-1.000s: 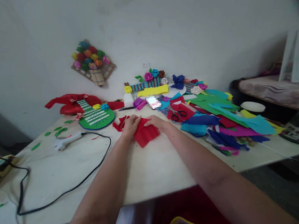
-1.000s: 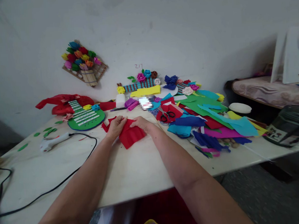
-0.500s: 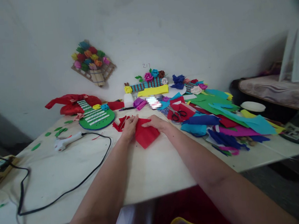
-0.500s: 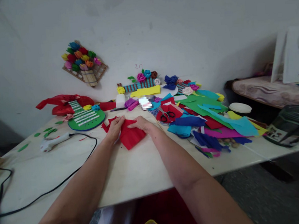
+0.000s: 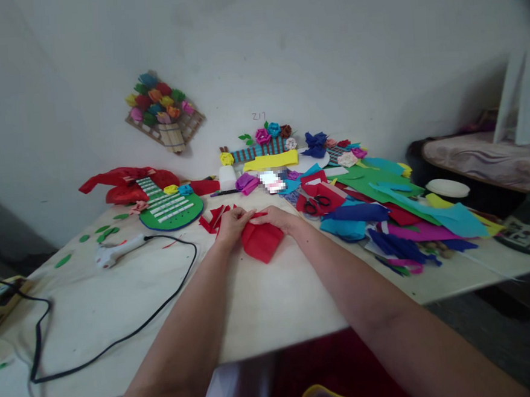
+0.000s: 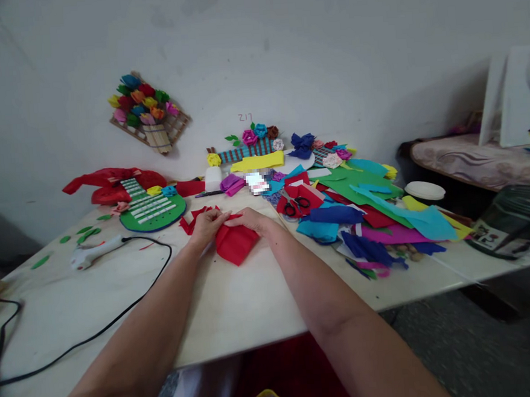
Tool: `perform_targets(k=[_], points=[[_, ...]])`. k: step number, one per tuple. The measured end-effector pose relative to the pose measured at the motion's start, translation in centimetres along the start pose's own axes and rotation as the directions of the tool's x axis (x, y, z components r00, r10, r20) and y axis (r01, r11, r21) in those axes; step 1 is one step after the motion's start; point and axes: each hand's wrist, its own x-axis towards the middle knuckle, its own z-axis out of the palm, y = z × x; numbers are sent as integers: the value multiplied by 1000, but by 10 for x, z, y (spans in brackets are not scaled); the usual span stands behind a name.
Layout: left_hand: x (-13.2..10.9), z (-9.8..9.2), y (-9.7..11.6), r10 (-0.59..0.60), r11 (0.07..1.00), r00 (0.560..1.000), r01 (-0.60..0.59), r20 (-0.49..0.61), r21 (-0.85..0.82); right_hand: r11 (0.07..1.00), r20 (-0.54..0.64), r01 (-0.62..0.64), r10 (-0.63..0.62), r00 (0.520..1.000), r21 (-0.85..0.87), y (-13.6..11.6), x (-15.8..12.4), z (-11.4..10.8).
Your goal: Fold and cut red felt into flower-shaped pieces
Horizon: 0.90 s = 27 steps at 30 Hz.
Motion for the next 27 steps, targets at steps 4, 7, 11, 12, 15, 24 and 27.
perform_targets(k=[4,7,11,12,15,24,27], points=[[2,-1,-2,-3,1000,970,1,-242,-8,984,-97,96,-82,992,147,1,4,-6],[4,-3,-2,-36,999,919,49,-393,22,968,-151,140,-110,982,209,2,7,-9],[7,-1,-7,-33,995,852,75,-523,59,959,-147,141,-106,983,246,4,9,-4],[8,0,-9,-28,994,842,80,-538,72,960,-144,134,-101,984,247,4,9,-2],[9,2,-14,-33,986,818,119,-574,114,965,-188,124,-80,979,232,4,10,7],[7,6,-11,-51,949,815,220,-578,227,970,-253,180,-135,958,166,4,11,14],[7,6,-9,-43,940,817,228,-575,253,971,-338,211,-162,927,113,5,14,15]])
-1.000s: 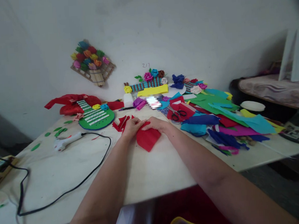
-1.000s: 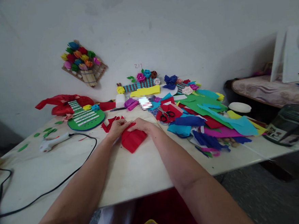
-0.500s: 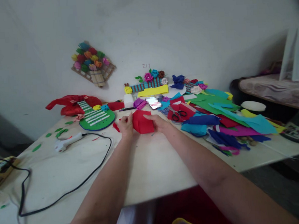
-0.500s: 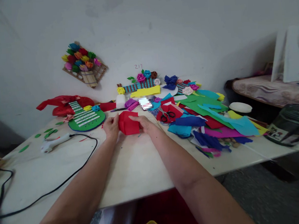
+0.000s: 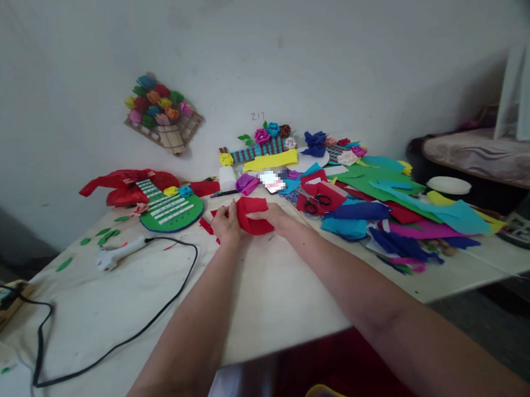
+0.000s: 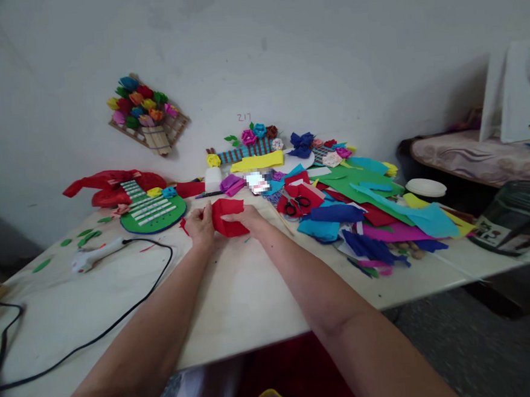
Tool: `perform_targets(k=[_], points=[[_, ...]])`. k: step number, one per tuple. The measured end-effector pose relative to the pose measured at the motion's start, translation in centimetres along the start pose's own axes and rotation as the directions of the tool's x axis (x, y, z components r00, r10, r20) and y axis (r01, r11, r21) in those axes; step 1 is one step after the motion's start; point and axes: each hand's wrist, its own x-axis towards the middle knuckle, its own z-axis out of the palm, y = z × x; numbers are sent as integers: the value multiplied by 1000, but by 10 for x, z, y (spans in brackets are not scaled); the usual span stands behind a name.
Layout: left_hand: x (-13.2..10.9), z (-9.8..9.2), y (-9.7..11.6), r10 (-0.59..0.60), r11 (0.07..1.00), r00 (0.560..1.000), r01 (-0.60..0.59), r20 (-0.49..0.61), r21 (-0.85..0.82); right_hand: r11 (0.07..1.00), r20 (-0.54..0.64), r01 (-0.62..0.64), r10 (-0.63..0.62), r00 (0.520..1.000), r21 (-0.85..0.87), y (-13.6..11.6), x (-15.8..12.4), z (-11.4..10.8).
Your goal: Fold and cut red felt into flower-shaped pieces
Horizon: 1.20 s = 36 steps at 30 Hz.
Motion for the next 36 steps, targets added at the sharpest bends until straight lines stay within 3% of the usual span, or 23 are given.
perform_targets(k=[3,9,20,26,31,36], points=[[0,0,0,-12,1000,1000,12,11,10,998,-106,36,-40,994,-42,1,3,1],[1,-8,4,-50,987,994,35,93,155,997,-122,27,-37,992,-77,-2,2,1],[4,-24,18,-32,908,958,-91,285,409,981,51,58,-50,997,-183,-3,0,-6],[5,-26,20,-11,898,932,-151,363,414,970,92,83,-64,994,-229,-1,1,-7],[5,-24,17,30,909,933,-175,358,380,983,97,60,-43,994,-173,-4,-2,-7],[6,-22,14,56,931,943,-168,329,324,984,2,54,-54,999,-172,-8,-5,-4]])
